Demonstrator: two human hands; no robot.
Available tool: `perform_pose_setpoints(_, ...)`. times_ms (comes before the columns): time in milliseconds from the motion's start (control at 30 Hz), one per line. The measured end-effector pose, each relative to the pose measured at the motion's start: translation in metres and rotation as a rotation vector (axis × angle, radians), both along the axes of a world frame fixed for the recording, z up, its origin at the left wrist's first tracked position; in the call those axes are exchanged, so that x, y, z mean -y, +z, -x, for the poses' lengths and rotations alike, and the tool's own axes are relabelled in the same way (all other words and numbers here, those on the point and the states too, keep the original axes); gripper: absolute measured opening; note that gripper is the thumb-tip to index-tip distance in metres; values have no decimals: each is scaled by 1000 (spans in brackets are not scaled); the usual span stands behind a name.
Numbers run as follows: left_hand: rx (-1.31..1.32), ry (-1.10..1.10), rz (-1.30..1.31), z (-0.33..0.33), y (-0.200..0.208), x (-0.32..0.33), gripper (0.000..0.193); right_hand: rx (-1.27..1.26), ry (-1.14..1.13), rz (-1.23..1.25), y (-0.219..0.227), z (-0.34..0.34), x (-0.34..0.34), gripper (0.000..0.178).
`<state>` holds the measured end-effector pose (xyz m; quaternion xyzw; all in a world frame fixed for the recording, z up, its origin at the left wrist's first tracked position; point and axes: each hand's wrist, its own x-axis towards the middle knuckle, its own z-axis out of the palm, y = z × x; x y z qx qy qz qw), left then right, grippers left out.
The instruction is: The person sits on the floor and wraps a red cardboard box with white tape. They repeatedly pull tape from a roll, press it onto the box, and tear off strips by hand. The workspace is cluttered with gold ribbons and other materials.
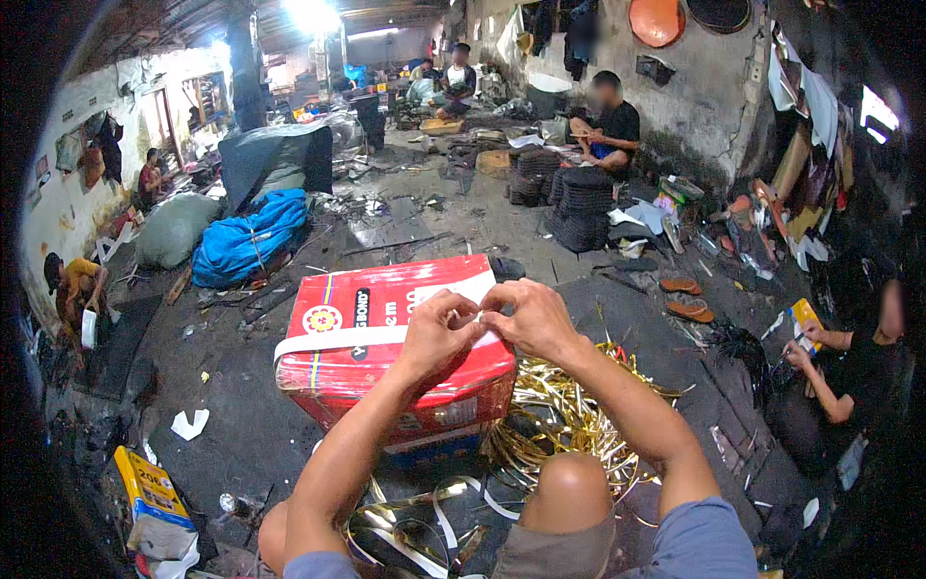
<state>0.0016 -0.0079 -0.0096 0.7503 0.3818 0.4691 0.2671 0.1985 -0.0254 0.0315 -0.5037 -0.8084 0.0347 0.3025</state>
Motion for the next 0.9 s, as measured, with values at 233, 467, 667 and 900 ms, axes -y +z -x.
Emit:
perform_pose_setpoints(233, -76, 13, -143, 3, -8, -1, 15, 112, 60, -207, -8, -6, 7, 17)
perform_pose_setpoints(467, -111, 29, -242, 6, -8, 4, 14, 214, 182, -163, 2, -7, 9, 23)
perform_pose_setpoints(667, 6, -17, 70, 6, -6, 0, 15, 128, 226, -13, 6, -16, -1, 26)
perform_pose_setpoints(900, 24, 12, 73, 8, 0, 1, 15, -78, 194, -36, -7, -14, -6, 25)
